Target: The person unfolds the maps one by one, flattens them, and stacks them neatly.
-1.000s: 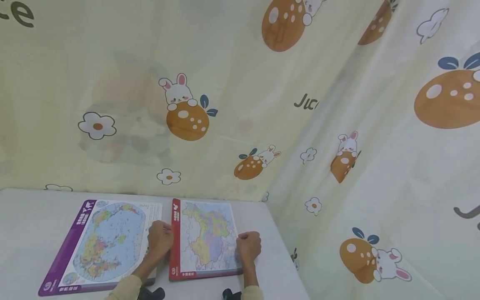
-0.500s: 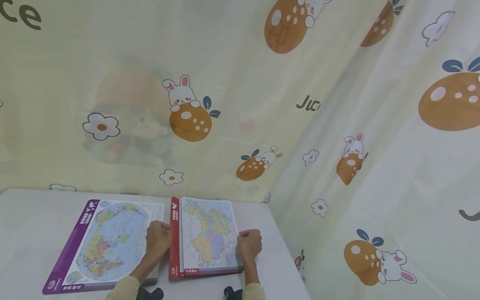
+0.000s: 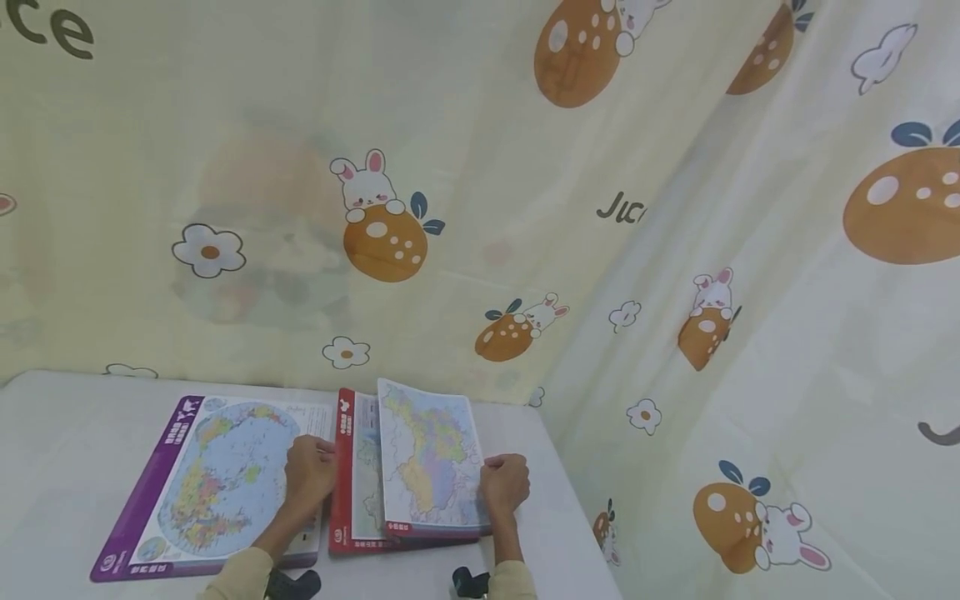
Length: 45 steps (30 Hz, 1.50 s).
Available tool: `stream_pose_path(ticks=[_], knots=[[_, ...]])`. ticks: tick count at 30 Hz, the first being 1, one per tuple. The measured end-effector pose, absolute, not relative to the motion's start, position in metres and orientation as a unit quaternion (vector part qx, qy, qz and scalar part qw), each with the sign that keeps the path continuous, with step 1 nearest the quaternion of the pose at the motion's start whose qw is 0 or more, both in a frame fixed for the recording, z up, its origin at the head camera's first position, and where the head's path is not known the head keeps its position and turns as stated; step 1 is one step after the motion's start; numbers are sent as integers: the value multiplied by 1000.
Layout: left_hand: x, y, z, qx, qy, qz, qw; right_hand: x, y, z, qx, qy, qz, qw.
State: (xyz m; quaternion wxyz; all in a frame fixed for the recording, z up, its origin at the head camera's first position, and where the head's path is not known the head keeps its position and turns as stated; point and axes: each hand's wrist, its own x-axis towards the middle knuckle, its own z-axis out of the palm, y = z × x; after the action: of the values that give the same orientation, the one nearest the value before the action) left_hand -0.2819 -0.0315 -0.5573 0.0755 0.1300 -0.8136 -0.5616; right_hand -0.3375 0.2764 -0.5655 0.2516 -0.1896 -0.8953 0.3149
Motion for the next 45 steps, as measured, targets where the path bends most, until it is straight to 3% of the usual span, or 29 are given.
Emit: stream_pose_path(ticks=[45], knots=[[-274,-97,-542,138,-812,-555,118,-339,307,-545,-203,-882,310,291]])
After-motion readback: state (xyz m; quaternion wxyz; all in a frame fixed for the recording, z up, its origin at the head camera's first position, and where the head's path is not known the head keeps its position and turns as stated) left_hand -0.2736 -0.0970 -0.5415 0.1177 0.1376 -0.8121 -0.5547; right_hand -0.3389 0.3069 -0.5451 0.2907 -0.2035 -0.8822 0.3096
